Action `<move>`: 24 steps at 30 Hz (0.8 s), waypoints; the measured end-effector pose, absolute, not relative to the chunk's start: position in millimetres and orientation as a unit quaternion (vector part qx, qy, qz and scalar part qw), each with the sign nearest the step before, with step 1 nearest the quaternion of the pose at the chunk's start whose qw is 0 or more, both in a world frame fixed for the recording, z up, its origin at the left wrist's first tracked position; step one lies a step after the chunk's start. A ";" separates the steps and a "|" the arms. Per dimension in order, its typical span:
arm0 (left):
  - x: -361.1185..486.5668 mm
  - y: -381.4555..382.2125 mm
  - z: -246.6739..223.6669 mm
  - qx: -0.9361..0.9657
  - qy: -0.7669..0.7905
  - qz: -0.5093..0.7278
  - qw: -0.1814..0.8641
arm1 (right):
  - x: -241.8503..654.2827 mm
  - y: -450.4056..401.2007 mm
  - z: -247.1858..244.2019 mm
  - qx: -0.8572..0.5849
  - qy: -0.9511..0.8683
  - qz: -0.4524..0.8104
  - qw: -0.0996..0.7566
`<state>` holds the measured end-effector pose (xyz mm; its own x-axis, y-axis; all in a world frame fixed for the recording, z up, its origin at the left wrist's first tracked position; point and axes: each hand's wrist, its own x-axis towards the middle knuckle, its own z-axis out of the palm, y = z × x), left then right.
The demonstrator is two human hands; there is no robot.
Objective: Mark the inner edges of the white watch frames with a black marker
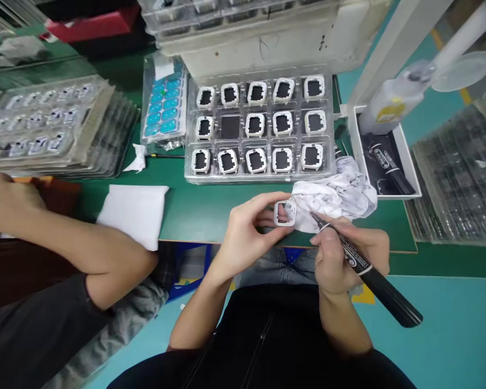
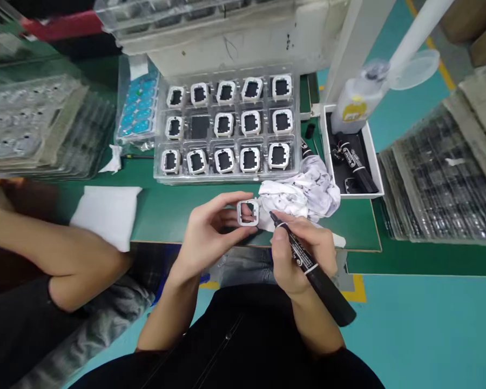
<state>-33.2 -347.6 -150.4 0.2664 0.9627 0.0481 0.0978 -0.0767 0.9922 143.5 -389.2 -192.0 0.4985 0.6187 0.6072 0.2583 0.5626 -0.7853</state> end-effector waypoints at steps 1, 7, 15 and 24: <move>-30.1 -348.6 -152.5 0.606 0.440 0.420 0.512 | 143.3 -389.7 -191.1 -0.449 -0.493 0.129 0.733; -23.0 -349.2 -156.2 0.675 0.420 0.431 0.427 | 141.7 -390.6 -186.7 -0.456 -0.543 0.140 0.691; -21.7 -355.8 -158.8 0.714 0.422 0.451 0.330 | 141.4 -387.1 -182.5 -0.445 -0.574 0.101 0.680; -22.8 -357.8 -159.8 0.730 0.433 0.439 0.294 | 138.6 -386.2 -176.5 -0.459 -0.574 0.089 0.672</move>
<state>-22.8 -357.8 -159.8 0.2388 0.8911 0.3860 0.3741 -0.4512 0.8102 138.6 -386.2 -176.5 0.3252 0.6469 0.6897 0.4076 0.5623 -0.7196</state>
